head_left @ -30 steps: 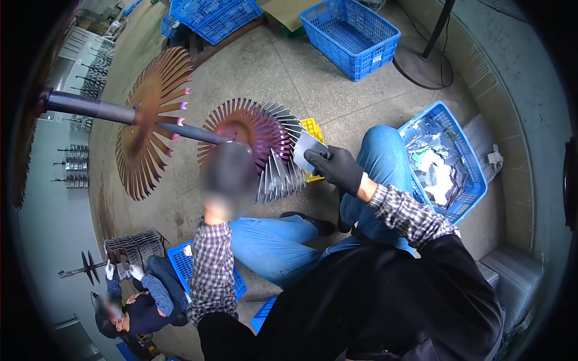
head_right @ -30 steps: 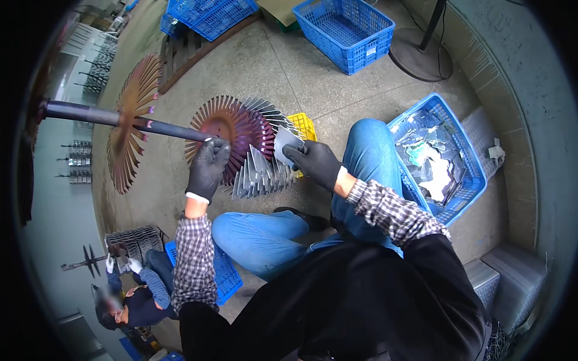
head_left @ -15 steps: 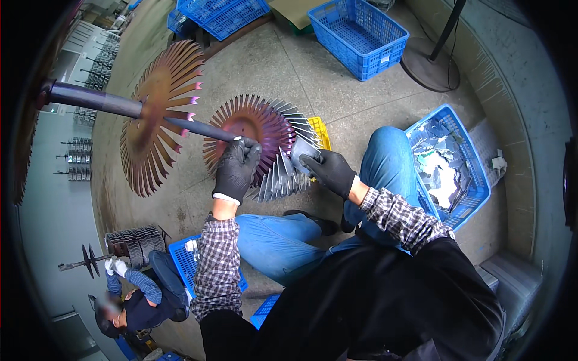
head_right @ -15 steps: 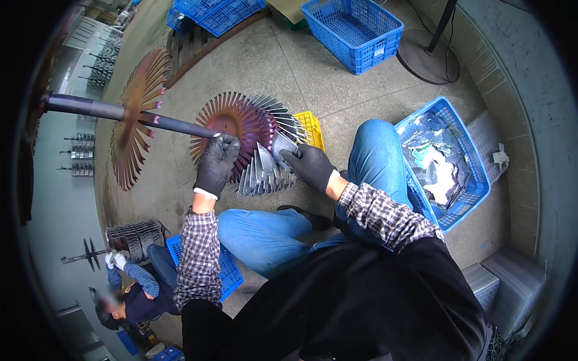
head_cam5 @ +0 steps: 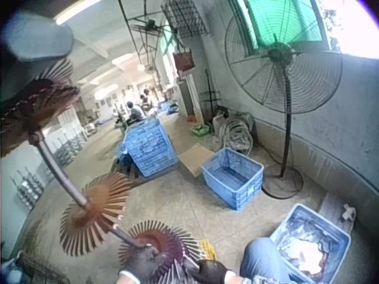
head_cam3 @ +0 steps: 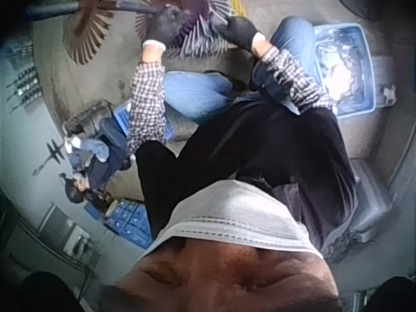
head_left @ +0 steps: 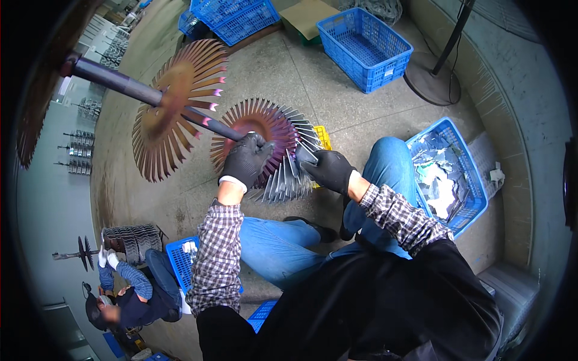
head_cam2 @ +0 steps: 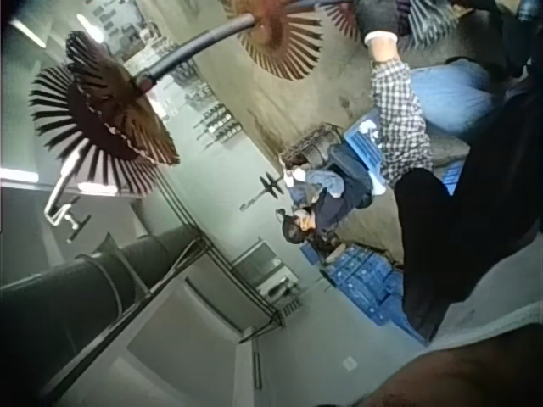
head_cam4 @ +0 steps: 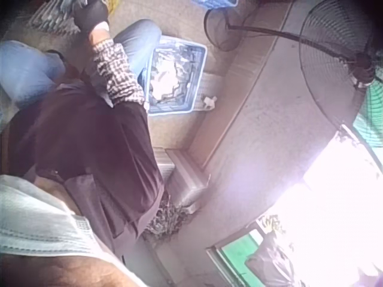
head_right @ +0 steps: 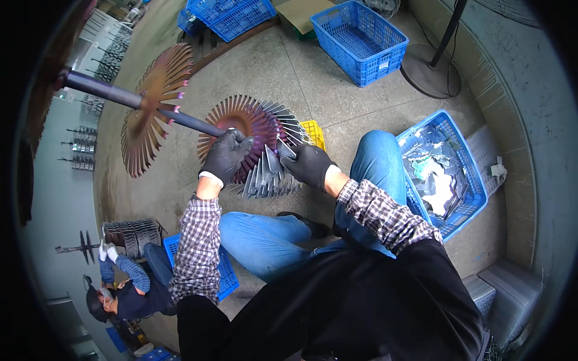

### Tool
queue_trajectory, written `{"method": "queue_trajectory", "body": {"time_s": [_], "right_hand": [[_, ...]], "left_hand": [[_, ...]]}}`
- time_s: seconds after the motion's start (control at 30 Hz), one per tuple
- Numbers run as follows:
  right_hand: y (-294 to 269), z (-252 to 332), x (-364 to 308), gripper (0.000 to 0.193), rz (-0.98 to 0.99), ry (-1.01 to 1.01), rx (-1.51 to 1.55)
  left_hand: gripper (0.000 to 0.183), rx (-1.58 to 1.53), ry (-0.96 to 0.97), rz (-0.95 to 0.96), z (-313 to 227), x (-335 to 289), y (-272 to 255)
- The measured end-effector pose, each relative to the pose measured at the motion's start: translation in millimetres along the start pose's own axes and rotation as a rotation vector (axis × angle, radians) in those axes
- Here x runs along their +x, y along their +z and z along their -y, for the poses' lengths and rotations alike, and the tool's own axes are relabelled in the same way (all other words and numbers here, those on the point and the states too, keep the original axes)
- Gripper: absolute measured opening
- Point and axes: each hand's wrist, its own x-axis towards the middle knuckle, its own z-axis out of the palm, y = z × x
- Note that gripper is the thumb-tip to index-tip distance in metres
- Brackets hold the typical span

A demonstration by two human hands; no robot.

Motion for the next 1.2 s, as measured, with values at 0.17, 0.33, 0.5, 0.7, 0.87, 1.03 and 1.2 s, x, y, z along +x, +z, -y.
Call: {"method": "queue_trajectory", "body": {"time_s": [0.17, 0.33, 0.5, 0.7, 0.87, 1.03, 1.2], "right_hand": [[3.1, -2.5, 2.4, 0.050, -0.030, -0.060, -0.103], [8.2, -5.3, 6.7, 0.048, -0.087, -0.201, -0.180], [8.3, -4.1, 9.2, 0.045, -0.105, -0.254, -0.255], [6.8, -1.2, 10.5, 0.042, -0.093, -0.247, -0.305], [6.3, 5.5, 9.4, 0.038, -0.088, -0.259, -0.309], [5.1, 1.8, 10.9, 0.030, -0.093, -0.321, -0.340], [7.4, -3.4, 17.3, 0.024, -0.050, -0.379, -0.427]], "left_hand": [[0.038, 0.286, -0.039, 0.038, -21.7, 7.9, -5.0], [0.050, 0.546, -0.073, -0.002, -32.9, 13.6, 2.1], [0.056, 0.669, -0.109, 0.008, -37.1, 21.3, 8.3], [0.058, 0.741, -0.136, 0.161, -40.8, 34.5, 10.4], [0.059, 0.714, -0.117, 0.204, -35.5, 40.3, 9.5], [0.057, 0.693, -0.132, 0.189, -41.0, 39.8, 12.1], [0.056, 0.643, -0.123, 0.180, -35.9, 41.4, 14.9]]}}
